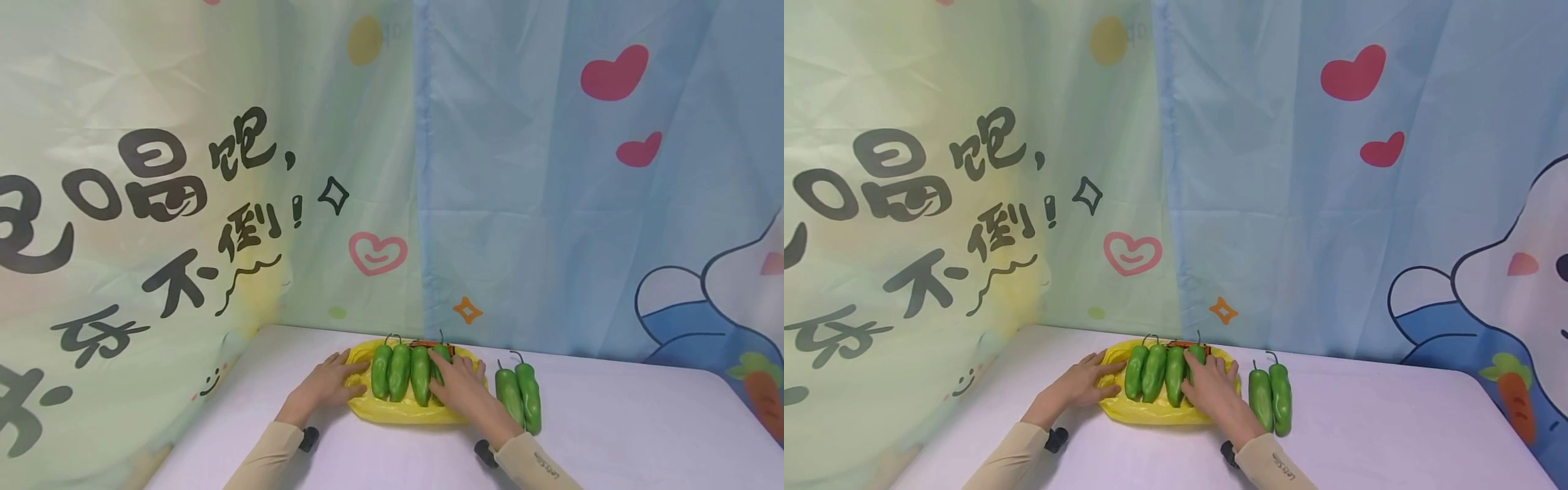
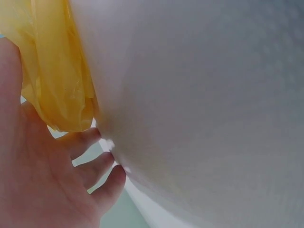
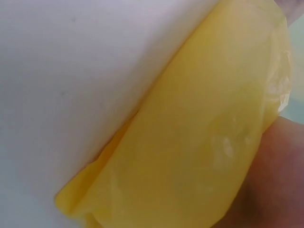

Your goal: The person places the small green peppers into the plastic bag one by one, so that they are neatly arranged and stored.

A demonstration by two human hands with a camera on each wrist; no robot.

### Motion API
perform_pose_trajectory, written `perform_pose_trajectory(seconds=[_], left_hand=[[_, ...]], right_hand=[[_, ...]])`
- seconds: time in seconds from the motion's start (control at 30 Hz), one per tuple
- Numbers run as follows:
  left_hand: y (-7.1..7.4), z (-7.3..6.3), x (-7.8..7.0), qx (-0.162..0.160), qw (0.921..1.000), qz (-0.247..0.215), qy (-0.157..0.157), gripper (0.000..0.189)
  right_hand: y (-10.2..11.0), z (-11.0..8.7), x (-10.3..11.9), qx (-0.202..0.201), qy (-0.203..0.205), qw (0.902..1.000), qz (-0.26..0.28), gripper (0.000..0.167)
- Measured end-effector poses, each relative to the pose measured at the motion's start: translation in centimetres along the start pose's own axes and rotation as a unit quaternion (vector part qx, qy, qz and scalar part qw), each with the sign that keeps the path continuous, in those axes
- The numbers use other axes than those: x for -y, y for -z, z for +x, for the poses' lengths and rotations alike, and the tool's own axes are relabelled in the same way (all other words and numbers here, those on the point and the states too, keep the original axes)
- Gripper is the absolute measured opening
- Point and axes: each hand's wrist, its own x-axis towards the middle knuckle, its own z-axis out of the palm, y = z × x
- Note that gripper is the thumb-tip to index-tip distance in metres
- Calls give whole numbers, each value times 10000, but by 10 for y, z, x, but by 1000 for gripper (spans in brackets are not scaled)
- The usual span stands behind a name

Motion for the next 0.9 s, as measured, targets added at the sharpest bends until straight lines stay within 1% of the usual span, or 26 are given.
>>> perform_pose_trajectory(seconds=[0.37,0.9], left_hand=[[-1,-1,-1,3,10000,-3,-25,55],[0,0,-1,-18,9999,53,-106,55]], right_hand=[[0,1,-2,110,-27,9999,0,58],[9,-5,0,-34,132,9999,-80,56]])
